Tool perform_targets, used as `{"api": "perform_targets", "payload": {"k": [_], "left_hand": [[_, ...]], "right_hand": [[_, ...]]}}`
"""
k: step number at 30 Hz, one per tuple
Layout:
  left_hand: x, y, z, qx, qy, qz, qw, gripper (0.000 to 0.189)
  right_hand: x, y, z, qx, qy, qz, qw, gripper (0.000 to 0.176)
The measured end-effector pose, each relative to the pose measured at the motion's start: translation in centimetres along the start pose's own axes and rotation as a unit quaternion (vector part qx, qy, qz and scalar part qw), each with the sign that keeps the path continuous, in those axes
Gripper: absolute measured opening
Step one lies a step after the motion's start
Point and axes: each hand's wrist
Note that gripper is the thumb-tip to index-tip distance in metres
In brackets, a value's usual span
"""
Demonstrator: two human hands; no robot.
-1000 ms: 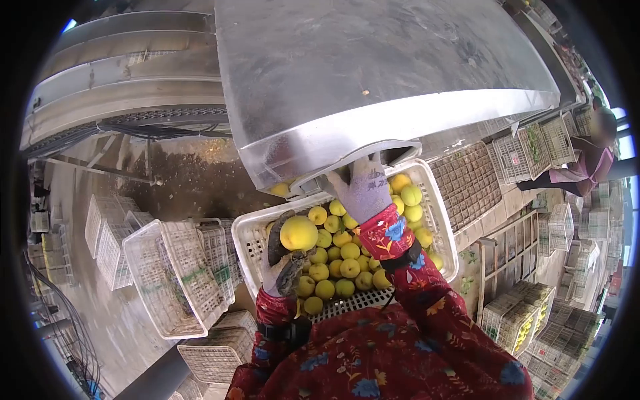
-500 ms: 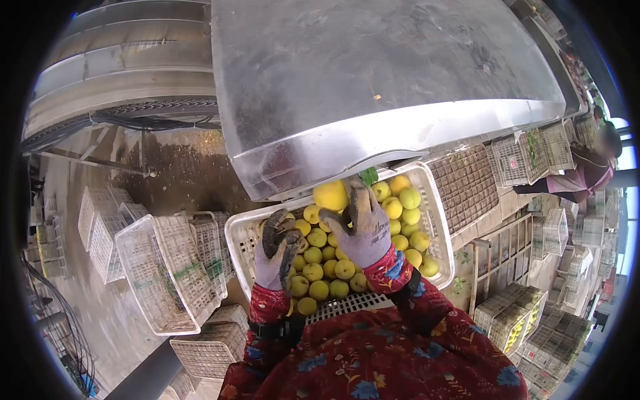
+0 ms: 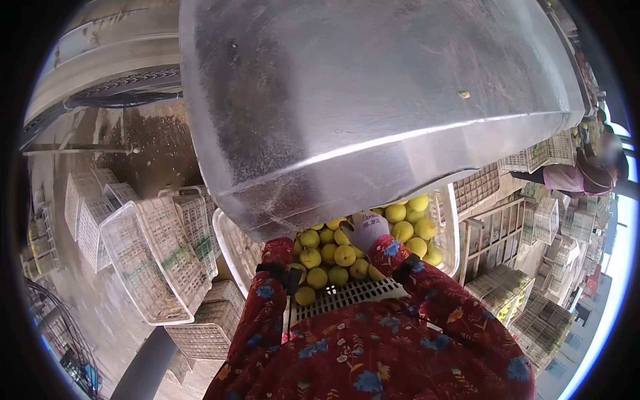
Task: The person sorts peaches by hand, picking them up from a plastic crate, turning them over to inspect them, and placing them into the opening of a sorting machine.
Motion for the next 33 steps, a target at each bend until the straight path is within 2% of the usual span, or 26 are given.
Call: {"api": "perform_targets", "payload": {"k": [2, 4, 6, 8, 9, 11, 13, 14, 15, 16, 18, 19, 22, 23, 25, 27, 29, 30, 32, 33], "left_hand": [[1.4, 1.8, -5.0, -0.021, 0.096, -0.021, 0.995, 0.084], [1.8, 3.6, -7.5, -0.016, 0.188, -0.030, 0.982, 0.083], [0.7, 3.8, -6.4, 0.006, 0.317, -0.014, 0.948, 0.082], [-0.7, 4.0, -3.4, 0.020, 0.457, 0.014, 0.889, 0.080], [-1.3, 3.9, -1.7, 0.024, 0.497, 0.032, 0.867, 0.072], [-1.8, 6.1, -4.2, -0.023, 0.653, 0.036, 0.756, 0.064], [-1.2, 9.1, -7.8, -0.115, 0.789, -0.020, 0.603, 0.053], [-0.9, 9.2, -7.7, -0.094, 0.785, 0.006, 0.613, 0.053], [-0.5, 9.5, -7.3, -0.070, 0.782, 0.032, 0.619, 0.053], [-0.3, 9.9, -6.8, -0.047, 0.777, 0.057, 0.625, 0.053], [0.3, 10.1, -7.0, -0.051, 0.827, 0.007, 0.560, 0.053], [0.4, 10.2, -7.0, -0.053, 0.849, -0.020, 0.525, 0.053], [-1.4, 11.5, -6.7, -0.046, 0.811, 0.039, 0.582, 0.052], [-1.5, 12.2, -7.3, -0.041, 0.813, 0.026, 0.580, 0.052], [-1.6, 14.2, -9.0, -0.034, 0.814, 0.002, 0.579, 0.052], [-2.3, 15.7, -9.1, 0.037, 0.710, 0.054, 0.701, 0.058], [-1.9, 16.7, -10.6, -0.012, 0.776, 0.021, 0.631, 0.057], [-1.3, 17.3, -11.1, -0.027, 0.805, 0.026, 0.592, 0.061], [0.1, 17.6, -11.9, -0.054, 0.855, 0.044, 0.514, 0.068], [0.6, 17.2, -11.0, -0.062, 0.860, 0.092, 0.498, 0.072]], "right_hand": [[1.9, -2.0, 3.7, -0.109, 0.041, 0.054, 0.992, 0.036], [2.3, -3.2, 6.3, -0.160, 0.075, 0.087, 0.980, 0.037], [2.6, -3.5, 8.7, -0.160, 0.098, 0.107, 0.976, 0.037], [2.8, -3.2, 9.7, -0.128, 0.096, 0.119, 0.980, 0.037], [3.0, -2.9, 9.8, -0.104, 0.080, 0.116, 0.985, 0.037], [3.7, -2.3, 9.8, -0.041, 0.034, 0.107, 0.993, 0.037], [3.4, -1.7, 8.5, 0.042, -0.021, 0.089, 0.995, 0.038], [2.3, -1.3, 6.6, 0.064, -0.037, 0.079, 0.994, 0.038], [-1.3, -0.3, 1.8, 0.018, -0.033, 0.087, 0.995, 0.043], [-1.1, -0.1, 1.4, -0.010, -0.029, 0.113, 0.993, 0.046], [-0.7, -0.7, 1.1, -0.063, -0.027, 0.163, 0.984, 0.052], [-0.4, -1.6, 1.5, -0.138, 0.022, 0.192, 0.971, 0.069], [0.5, -3.8, 6.8, -0.218, 0.023, 0.241, 0.945, 0.081], [-0.1, -4.3, 8.2, -0.212, 0.090, 0.247, 0.941, 0.094], [-0.1, -4.3, 9.5, -0.127, 0.082, 0.259, 0.954, 0.094], [0.0, -4.4, 8.1, -0.134, 0.000, 0.293, 0.947, 0.095], [1.6, -3.3, 6.9, -0.073, -0.165, 0.177, 0.967, 0.097], [2.1, -2.6, 6.5, -0.044, -0.246, 0.117, 0.961, 0.098], [-1.2, -0.8, 0.7, -0.066, -0.390, 0.025, 0.918, 0.099], [-2.4, 0.2, -1.1, -0.073, -0.462, -0.025, 0.884, 0.098]]}}
Point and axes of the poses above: each hand's wrist, its own y-axis away from the middle knuckle, its own z-axis out of the palm, x = y × z, and after that the axes turned 6 degrees about -y, right-handed
